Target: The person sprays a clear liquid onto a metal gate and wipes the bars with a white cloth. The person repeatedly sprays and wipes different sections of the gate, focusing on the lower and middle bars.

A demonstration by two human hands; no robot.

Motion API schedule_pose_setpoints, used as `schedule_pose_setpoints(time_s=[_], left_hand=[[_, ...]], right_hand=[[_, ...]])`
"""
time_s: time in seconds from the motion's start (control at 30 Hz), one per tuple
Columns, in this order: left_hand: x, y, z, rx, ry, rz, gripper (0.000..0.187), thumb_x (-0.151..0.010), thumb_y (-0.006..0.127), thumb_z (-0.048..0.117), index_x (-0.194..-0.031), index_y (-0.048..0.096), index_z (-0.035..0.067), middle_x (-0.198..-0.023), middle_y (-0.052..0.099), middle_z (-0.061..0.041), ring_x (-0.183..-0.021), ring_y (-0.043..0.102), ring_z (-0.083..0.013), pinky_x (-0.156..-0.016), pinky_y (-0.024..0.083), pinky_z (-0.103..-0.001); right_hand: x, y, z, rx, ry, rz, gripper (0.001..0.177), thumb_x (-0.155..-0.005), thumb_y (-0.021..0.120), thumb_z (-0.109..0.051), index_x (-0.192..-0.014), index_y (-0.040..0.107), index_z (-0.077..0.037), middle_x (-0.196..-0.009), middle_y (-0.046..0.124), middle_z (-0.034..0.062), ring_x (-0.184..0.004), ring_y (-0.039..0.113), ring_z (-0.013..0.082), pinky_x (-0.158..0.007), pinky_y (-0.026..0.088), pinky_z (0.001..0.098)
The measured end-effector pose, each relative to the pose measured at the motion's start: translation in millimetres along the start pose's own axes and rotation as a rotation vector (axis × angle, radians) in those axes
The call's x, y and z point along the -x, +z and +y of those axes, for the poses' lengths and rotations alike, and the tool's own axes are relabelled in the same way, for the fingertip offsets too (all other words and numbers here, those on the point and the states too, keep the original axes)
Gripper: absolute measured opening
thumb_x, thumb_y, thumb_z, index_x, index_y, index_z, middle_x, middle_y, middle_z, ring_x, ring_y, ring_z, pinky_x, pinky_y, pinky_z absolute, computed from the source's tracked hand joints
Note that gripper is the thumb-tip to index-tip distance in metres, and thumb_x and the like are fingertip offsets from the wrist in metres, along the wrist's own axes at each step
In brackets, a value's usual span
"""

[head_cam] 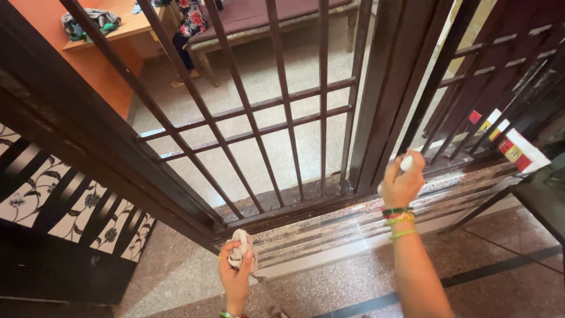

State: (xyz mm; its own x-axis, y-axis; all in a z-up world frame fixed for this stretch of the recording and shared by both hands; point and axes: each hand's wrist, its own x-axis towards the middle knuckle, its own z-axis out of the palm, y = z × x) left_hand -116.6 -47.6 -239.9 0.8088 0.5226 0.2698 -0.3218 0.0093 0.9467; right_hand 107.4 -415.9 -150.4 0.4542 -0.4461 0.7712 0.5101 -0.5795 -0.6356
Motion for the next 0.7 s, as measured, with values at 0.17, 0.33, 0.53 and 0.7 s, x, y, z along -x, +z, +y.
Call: schedule_pose_setpoints(time_s=[0.17,0.33,0.53,0.7], left_hand=[[1.6,4.8,-5.1,-0.064,0.065,-0.015,0.033,-0.088,0.074,0.004,-0.118,0.06,0.006,-0.113,0.06,-0.004,-0.098,0.057,-0.0097,-0.084,0.05,-0.025],[2.0,11.1,-5.0,0.034,0.006,-0.024,0.033,-0.087,0.074,0.005,-0.116,0.059,0.007,-0.109,0.062,-0.004,-0.092,0.06,-0.0104,-0.079,0.051,-0.027],[0.4,8.9,-1.9,-0.049,0.083,-0.021,0.033,-0.088,0.074,0.005,-0.117,0.06,0.005,-0.109,0.062,-0.003,-0.094,0.058,-0.0096,-0.082,0.049,-0.026],[0.6,12.3,-3.0,-0.045,0.061,-0.014,0.032,-0.087,0.074,0.006,-0.116,0.06,0.006,-0.109,0.061,-0.003,-0.092,0.059,-0.0098,-0.08,0.05,-0.027]], right_hand=[[-57.7,8.1,-31.1,-0.173,-0.044,-0.001,0.026,-0.108,0.058,-0.001,-0.132,0.05,-0.003,-0.091,0.067,0.0108,-0.072,0.069,0.0195,-0.069,0.055,0.0323],[-47.4,3.5,-16.0,-0.048,-0.151,0.004,0.032,-0.106,0.061,0.0,-0.136,0.051,-0.003,-0.096,0.07,0.0137,-0.082,0.072,0.0234,-0.075,0.057,0.036],[30.4,-10.7,32.4,0.108,0.112,-0.124,0.031,-0.102,0.063,-0.008,-0.132,0.055,-0.005,-0.094,0.073,0.0168,-0.082,0.074,0.029,-0.073,0.058,0.04],[70.7,-31.0,48.0,0.216,0.134,-0.159,0.034,-0.102,0.062,-0.013,-0.135,0.056,-0.006,-0.095,0.071,0.021,-0.083,0.071,0.0375,-0.073,0.055,0.0464]])
